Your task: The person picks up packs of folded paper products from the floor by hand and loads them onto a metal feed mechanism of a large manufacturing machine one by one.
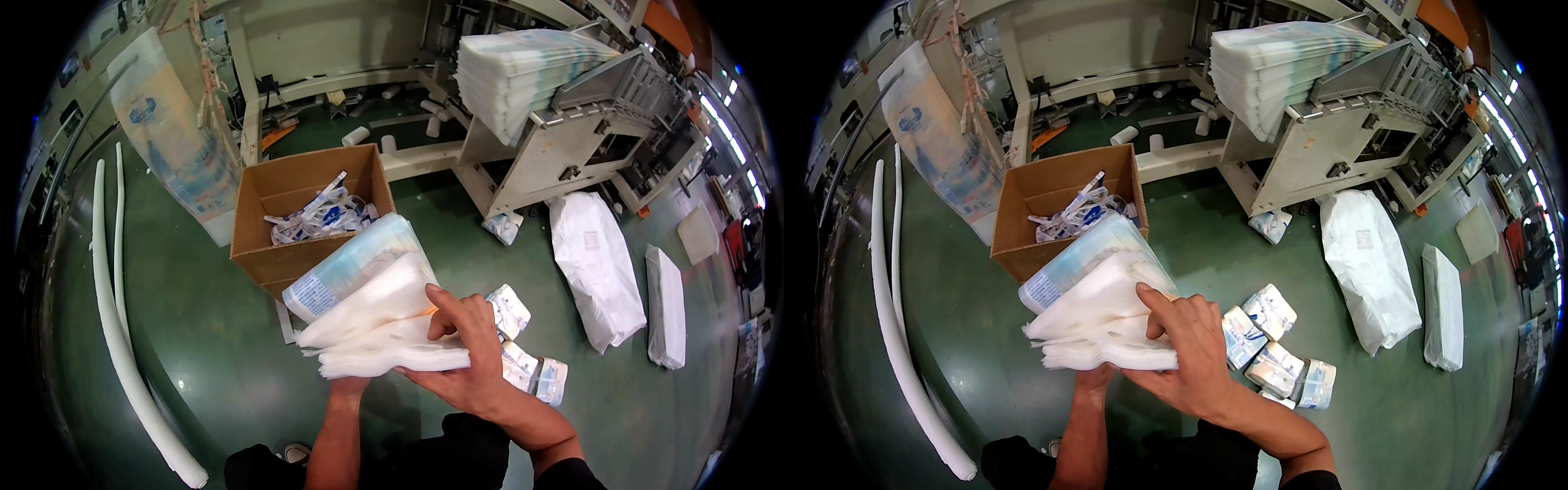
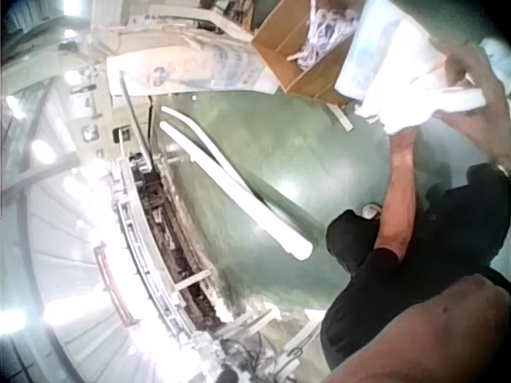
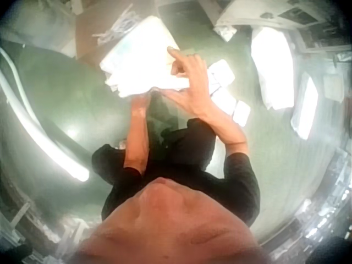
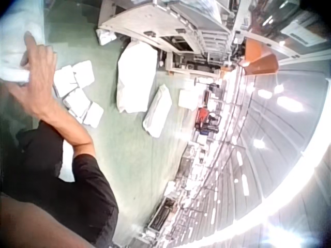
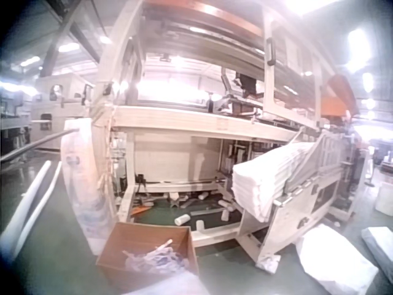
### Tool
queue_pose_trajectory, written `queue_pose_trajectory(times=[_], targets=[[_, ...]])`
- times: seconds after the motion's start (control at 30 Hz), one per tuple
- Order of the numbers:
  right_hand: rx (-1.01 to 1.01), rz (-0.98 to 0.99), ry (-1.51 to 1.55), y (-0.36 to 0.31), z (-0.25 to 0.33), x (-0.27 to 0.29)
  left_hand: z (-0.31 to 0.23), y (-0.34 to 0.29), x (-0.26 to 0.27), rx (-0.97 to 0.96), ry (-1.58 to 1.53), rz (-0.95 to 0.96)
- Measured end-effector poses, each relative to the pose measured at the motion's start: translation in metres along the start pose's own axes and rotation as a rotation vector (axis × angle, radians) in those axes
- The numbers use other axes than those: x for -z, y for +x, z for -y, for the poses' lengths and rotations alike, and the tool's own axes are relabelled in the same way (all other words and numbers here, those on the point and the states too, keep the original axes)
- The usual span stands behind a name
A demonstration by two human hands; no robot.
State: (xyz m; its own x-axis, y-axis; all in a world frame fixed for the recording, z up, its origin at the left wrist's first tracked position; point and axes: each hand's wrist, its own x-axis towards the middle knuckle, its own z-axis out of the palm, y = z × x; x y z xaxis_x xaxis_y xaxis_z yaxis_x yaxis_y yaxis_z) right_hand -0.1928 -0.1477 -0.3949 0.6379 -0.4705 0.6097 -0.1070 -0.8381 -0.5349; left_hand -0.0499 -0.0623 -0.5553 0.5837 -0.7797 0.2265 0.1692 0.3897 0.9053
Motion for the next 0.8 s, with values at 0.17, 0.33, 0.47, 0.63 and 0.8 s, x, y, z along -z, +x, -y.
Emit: queue_pose_trajectory(times=[0.17, 0.33, 0.47, 0.63, 0.8], targets=[[-0.027, -0.059, 0.061, -0.004, -0.001, -0.007, 0.001, 0.0, 0.002, -0.01, 0.036, 0.002], [-0.084, -0.099, 0.122, -0.009, 0.001, -0.01, 0.002, -0.001, 0.003, -0.019, 0.075, 0.011], [0.021, -0.09, 0.082, -0.009, 0.0, -0.004, 0.002, -0.001, 0.005, -0.027, 0.105, 0.027], [0.026, -0.084, 0.054, -0.007, 0.002, -0.002, 0.003, 0.001, 0.006, -0.041, 0.165, 0.05], [-0.059, -0.074, 0.043, -0.006, 0.004, -0.004, 0.004, 0.002, 0.006, -0.067, 0.227, 0.063]])
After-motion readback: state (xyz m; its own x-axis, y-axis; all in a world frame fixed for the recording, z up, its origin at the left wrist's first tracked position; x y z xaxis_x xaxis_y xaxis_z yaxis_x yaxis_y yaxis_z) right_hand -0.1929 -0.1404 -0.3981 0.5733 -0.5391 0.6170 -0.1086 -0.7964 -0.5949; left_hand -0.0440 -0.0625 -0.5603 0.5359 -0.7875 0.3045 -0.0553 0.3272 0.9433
